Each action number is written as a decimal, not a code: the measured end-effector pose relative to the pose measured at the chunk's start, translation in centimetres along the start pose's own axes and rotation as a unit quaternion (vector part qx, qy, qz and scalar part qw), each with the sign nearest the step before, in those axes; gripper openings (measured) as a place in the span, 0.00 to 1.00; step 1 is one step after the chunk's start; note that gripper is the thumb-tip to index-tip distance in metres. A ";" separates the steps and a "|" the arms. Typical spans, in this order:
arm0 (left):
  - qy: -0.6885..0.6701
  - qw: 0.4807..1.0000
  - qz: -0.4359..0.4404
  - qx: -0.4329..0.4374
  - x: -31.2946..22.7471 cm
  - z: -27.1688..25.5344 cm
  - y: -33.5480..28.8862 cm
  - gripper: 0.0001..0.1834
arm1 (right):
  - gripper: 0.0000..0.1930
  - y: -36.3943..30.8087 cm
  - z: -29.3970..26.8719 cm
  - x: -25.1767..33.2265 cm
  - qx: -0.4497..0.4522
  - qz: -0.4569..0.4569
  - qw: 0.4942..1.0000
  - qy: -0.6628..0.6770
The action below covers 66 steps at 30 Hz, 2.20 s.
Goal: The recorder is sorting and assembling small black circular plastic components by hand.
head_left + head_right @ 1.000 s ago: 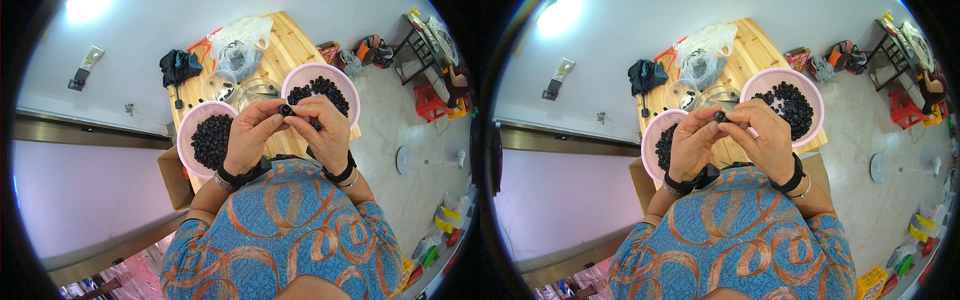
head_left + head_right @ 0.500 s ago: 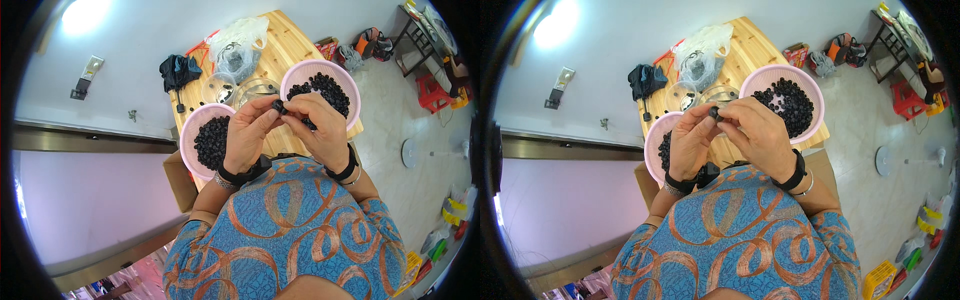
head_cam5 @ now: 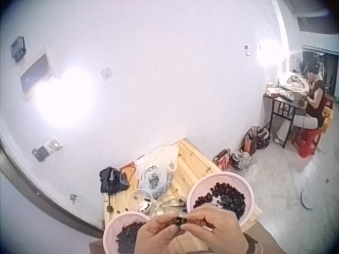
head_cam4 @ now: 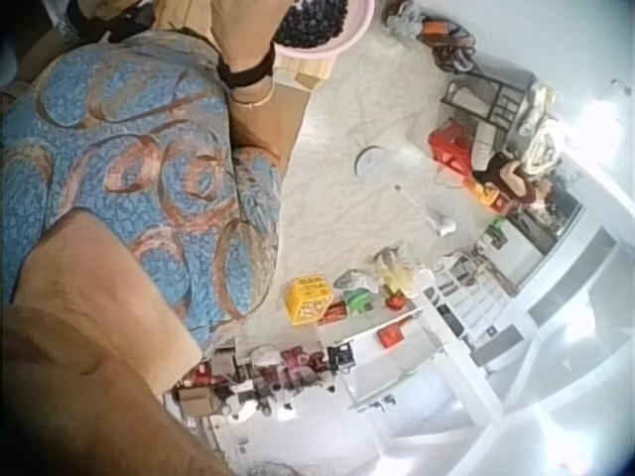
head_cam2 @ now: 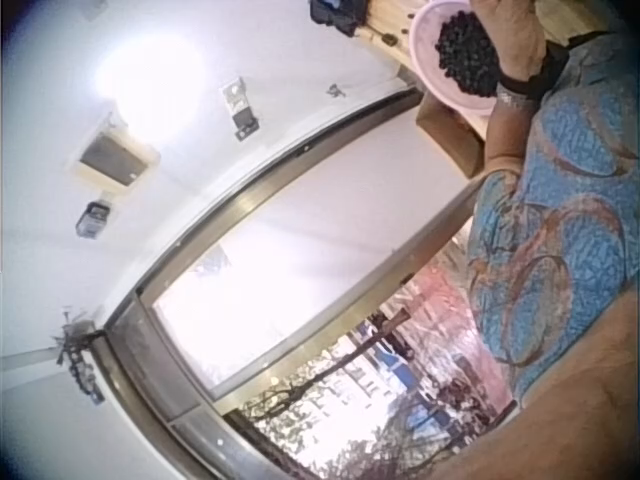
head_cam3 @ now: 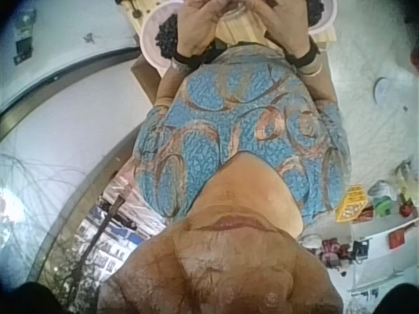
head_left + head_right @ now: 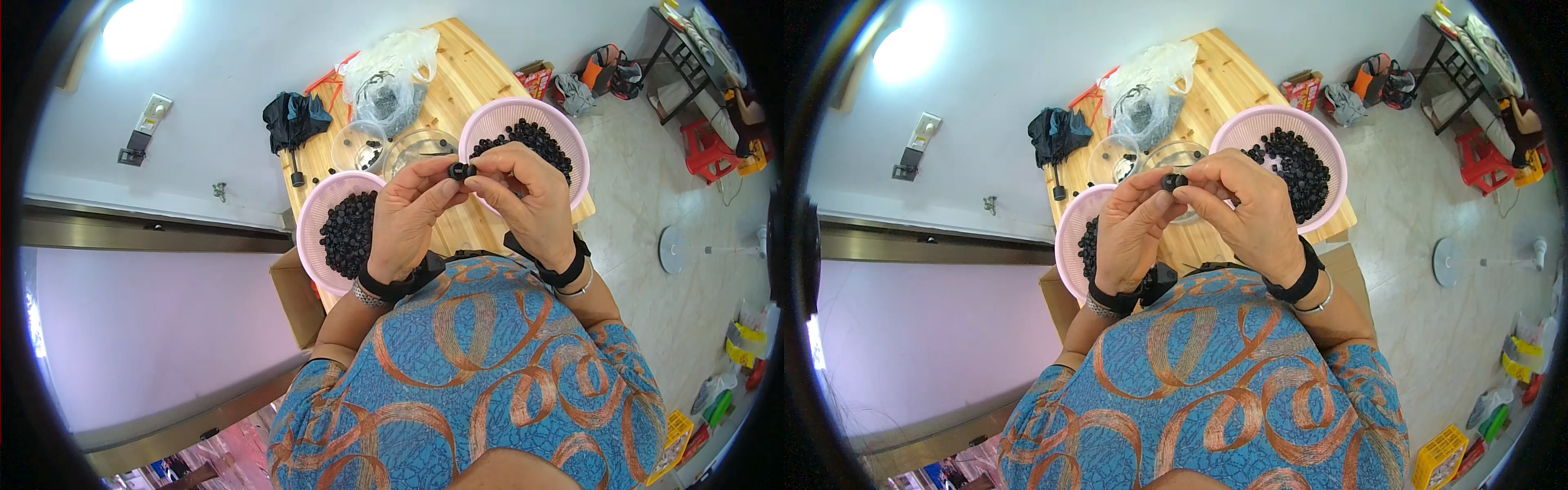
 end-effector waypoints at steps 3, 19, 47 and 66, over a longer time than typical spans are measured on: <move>0.002 1.000 0.006 -0.003 -0.1 -0.2 0.0 0.15 | 0.08 0.1 0.0 0.3 0.005 -0.010 1.000 -0.022; 0.001 1.000 0.000 0.003 -0.1 0.0 -0.1 0.14 | 0.06 -0.2 0.1 -1.7 0.009 0.037 0.999 0.021; 0.006 1.000 0.013 0.001 -0.5 -0.2 -0.1 0.14 | 0.10 -0.4 2.2 -5.3 0.079 0.217 0.734 0.639; -0.008 1.000 0.017 0.004 -0.3 -0.8 -0.3 0.15 | 0.11 -0.3 1.6 -6.3 0.033 0.226 0.735 0.639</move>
Point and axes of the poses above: each hand's wrist, its own y-axis towards the middle knuckle, its own z-axis out of the palm, x = y × z, the point moved 9 cm from there along y, towards the middle knuckle, and after that the axes turned 2 degrees about -x, right-handed, at the moved point
